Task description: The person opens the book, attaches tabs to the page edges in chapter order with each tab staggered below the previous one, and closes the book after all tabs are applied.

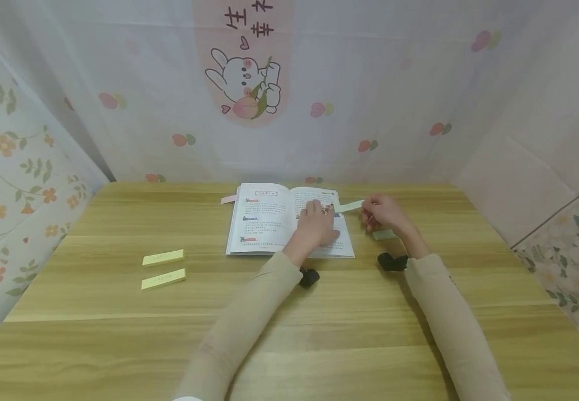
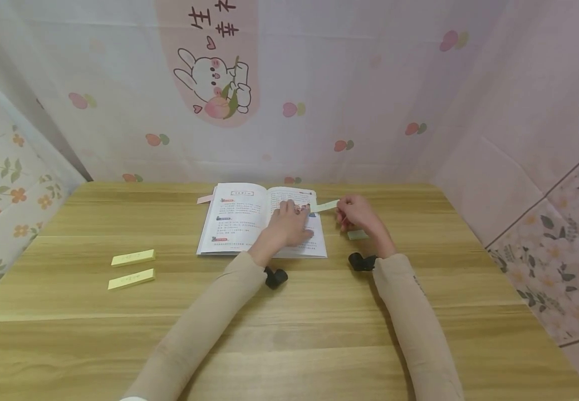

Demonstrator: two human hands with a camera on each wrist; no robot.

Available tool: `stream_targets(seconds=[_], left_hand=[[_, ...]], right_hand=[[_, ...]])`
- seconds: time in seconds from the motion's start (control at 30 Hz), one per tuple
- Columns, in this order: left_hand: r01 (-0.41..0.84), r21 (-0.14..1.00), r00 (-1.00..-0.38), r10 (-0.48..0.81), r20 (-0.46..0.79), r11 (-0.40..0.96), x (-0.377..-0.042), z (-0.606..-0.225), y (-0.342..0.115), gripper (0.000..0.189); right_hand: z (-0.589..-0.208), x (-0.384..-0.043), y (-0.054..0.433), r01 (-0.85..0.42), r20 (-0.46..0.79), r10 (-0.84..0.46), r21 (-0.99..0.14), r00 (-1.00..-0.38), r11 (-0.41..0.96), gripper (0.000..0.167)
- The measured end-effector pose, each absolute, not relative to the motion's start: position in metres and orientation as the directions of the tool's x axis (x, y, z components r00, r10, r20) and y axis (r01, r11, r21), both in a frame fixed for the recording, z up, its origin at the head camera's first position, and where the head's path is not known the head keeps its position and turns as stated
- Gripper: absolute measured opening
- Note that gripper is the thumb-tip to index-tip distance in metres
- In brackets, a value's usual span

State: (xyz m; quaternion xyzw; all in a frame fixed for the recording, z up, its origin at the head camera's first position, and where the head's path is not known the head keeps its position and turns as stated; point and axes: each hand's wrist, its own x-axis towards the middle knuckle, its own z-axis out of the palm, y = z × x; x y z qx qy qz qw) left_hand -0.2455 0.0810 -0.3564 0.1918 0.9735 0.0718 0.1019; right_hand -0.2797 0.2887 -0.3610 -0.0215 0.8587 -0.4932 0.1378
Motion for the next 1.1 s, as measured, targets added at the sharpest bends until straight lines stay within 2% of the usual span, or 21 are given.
stream_targets(seconds=[0.6, 1.0, 1.1], left_hand=[[0.341, 0.178, -0.905, 0.373, -0.205, 0.923, -0.2501, -0.3618, 0.0863, 0.062], [0.339, 0.16, -0.906, 0.368, -0.211, 0.927, -0.2497, -0.3615, 0.088, 0.06], [0.334, 0.165, -0.907, 0.364, -0.21, 0.928, -0.2499, -0.3619, 0.0878, 0.059]], right_hand=[[-0.3694, -0.2835, 0.2936, 0.028, -0.178, -0.19, -0.794, -0.966, 0.607, 0.032], [-0.368, -0.282, 0.2947, 0.08, -0.189, -0.144, -0.831, -0.971, 0.551, 0.032], [-0.3658, -0.281, 0.295, 0.079, -0.156, -0.108, -0.855, -0.982, 0.512, 0.032]])
